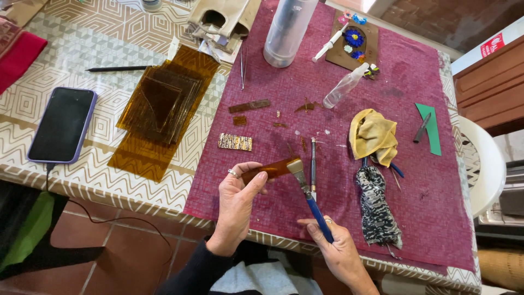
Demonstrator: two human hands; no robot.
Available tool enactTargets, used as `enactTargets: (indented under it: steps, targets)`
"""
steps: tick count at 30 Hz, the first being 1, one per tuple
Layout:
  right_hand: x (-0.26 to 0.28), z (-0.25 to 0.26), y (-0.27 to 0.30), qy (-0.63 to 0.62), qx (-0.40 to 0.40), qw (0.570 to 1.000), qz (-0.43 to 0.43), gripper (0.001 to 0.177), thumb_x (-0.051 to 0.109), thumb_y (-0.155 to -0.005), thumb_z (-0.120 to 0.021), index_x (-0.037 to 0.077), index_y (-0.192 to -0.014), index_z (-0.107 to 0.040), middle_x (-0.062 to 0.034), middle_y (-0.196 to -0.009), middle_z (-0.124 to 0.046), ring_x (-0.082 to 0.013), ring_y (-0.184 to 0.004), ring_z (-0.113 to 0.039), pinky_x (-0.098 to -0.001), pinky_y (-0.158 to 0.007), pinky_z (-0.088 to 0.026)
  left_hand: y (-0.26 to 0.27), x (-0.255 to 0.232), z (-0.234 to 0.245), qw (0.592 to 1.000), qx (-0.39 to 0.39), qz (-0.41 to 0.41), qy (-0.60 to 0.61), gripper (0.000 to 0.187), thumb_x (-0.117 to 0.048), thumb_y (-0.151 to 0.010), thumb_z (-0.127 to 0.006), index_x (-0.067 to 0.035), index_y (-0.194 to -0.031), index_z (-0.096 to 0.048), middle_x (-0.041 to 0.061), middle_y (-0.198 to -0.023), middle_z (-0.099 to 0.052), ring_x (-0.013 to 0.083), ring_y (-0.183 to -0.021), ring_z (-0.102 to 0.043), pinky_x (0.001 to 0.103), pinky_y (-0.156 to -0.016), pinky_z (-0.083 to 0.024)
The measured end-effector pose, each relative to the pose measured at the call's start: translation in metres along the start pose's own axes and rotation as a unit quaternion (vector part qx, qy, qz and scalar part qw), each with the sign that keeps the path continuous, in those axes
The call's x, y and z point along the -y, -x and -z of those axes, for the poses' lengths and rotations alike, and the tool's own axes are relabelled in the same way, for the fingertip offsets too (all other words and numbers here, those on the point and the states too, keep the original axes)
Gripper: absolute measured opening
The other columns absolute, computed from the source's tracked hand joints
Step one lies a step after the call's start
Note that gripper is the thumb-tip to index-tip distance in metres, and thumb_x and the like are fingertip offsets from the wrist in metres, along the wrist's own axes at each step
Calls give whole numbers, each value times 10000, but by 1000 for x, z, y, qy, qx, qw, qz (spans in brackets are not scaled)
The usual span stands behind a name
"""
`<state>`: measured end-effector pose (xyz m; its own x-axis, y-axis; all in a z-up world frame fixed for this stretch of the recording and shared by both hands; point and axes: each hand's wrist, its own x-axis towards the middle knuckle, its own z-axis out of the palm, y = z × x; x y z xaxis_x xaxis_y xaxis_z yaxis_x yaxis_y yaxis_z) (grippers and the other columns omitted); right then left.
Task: Cleaning and cutting small pieces of brown glass using a spray bottle, cloth, and glass cutter.
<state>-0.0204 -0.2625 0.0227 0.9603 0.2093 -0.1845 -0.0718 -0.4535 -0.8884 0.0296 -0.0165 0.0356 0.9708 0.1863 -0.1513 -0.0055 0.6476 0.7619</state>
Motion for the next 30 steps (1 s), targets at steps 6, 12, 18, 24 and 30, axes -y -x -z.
enactTargets:
  steps: [6, 12, 18, 24, 30]
  targets:
    - [11, 10, -14, -73, 33, 995, -61, 363, 278, -989, -592, 5, -1103, -801, -76, -1094, -825, -149, -1079, -715, -302, -1007, -499, -20, 15, 9, 1000, -19, 3, -19, 246, -31, -930, -697, 4, -1157, -609, 116, -1040, -741, 153, -892, -722, 265, -723, -547]
    - [3, 27, -28, -17, -6, 998, -62, 337, 283, -976, -629, 28, -1094, -816, -98, -1111, -820, -175, -1062, -697, -310, -982, -495, -31, 15, 23, 999, -27, 12, -29, 229, -58, -943, -678, -24, -1159, -610, 96, -1058, -734, 135, -911, -717, 263, -738, -558]
    - [7, 33, -45, 360, -169, 897, 194, 223, 232, -913, -709, 95, -1064, -797, -62, -1210, -751, -293, -1153, -626, -399, -1008, -485, -36, 16, 33, 999, 5, 40, 13, 178, -121, -992, -652, -47, -1153, -632, 73, -1071, -724, 133, -917, -699, 259, -751, -539]
    - [-11, 36, -50, 475, -235, 831, 169, 254, 241, -868, -729, 116, -1081, -786, -83, -1286, -711, -318, -1327, -521, -497, -1042, -400, -42, 8, 39, 996, 36, 75, 12, 163, -174, -1027, -607, -59, -1140, -631, 65, -1068, -720, 136, -936, -710, 263, -768, -555]
    - [-56, 56, -51, 455, -278, 835, 138, 321, 287, -904, -743, 147, -1193, -762, -56, -1337, -707, -289, -1373, -511, -504, -1093, -387, -55, -2, 67, 989, 69, 44, -126, 253, -185, -1043, -561, -14, -1206, -650, 82, -1037, -725, 143, -888, -724, 280, -757, -592]
